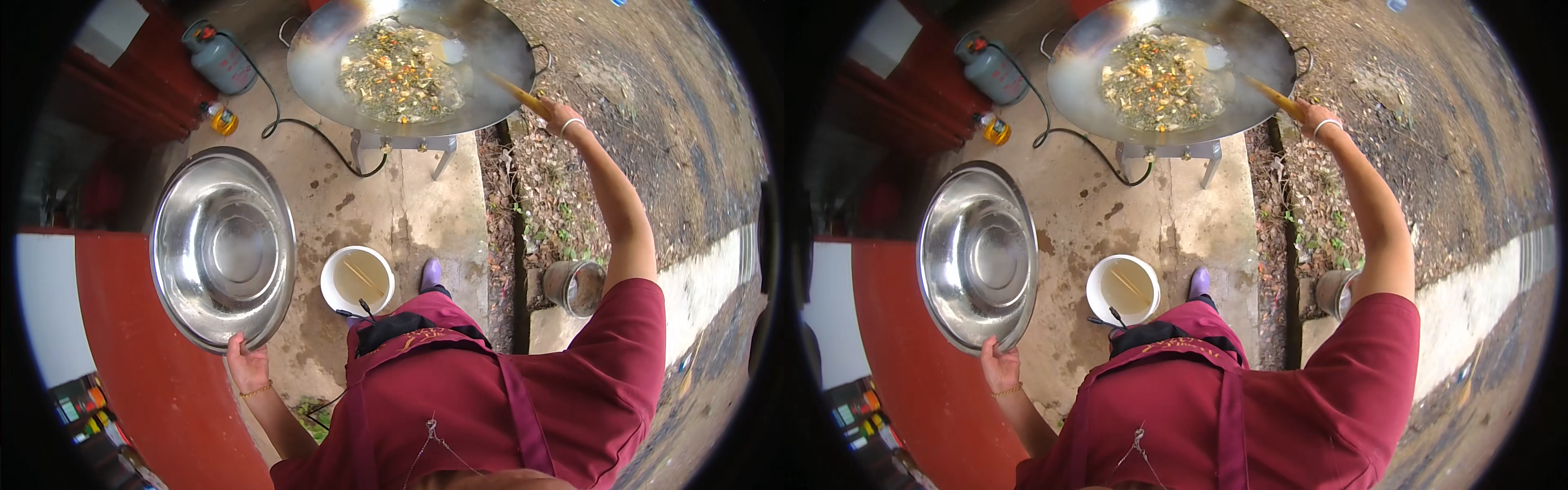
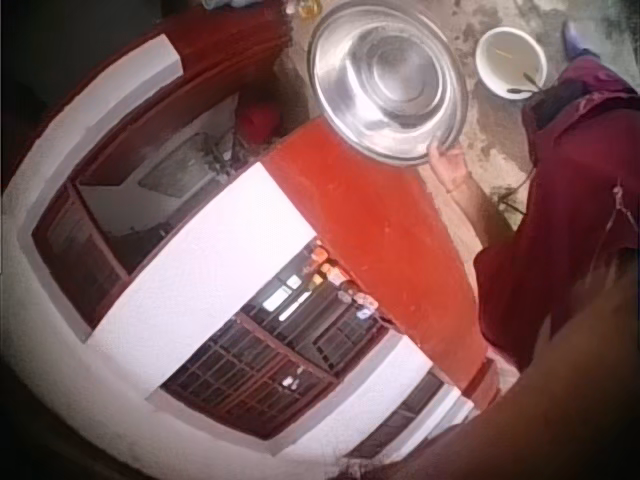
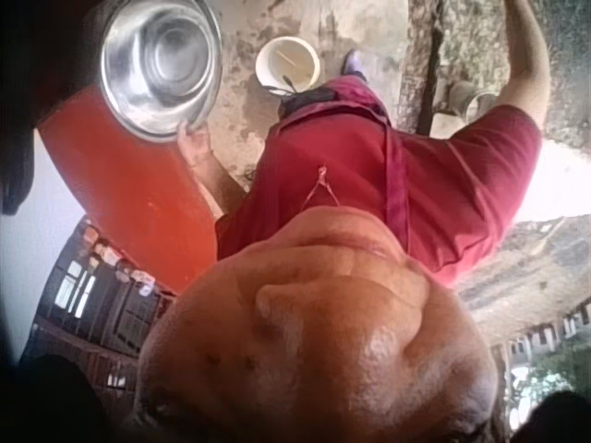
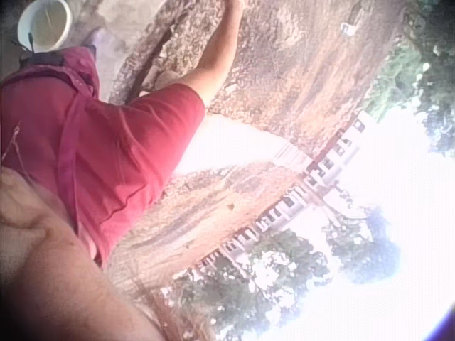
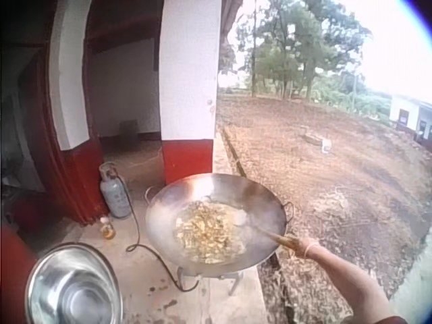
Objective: The person stirs a mixture in a large wok over an outdoor gas burner, then transfers the cooked food into a metal bowl. The person repeats this process multiple times, moving between the wok and the bowl.
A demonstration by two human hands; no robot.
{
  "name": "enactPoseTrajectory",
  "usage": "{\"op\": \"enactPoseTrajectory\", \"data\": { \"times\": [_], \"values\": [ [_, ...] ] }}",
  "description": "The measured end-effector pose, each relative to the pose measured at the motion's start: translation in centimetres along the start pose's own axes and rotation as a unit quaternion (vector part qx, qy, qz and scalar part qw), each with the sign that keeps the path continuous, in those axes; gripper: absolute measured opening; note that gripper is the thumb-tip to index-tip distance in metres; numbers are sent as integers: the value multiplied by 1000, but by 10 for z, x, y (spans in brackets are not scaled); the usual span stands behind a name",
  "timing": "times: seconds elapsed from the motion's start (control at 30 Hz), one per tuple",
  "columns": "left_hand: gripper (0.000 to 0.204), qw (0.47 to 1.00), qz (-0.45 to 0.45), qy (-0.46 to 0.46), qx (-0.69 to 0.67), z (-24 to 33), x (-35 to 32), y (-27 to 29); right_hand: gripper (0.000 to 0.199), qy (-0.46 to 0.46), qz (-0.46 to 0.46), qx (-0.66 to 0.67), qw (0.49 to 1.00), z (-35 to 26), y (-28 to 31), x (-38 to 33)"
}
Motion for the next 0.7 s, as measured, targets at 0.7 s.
{"op": "enactPoseTrajectory", "data": {
  "times": [0.7],
  "values": [
    [19,996,69,-1,-56,-141,-59,3,42,148,-251,142,946,-26,241,-45]
  ]
}}
Point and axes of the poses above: each hand's wrist, its own x-axis towards the middle knuckle, its own y-axis out of the back of the hand, z = x × y, the point moved 4 cm from there along x, towards the middle knuckle, and after that the axes turned 2 degrees about x, right-handed, at the moved point
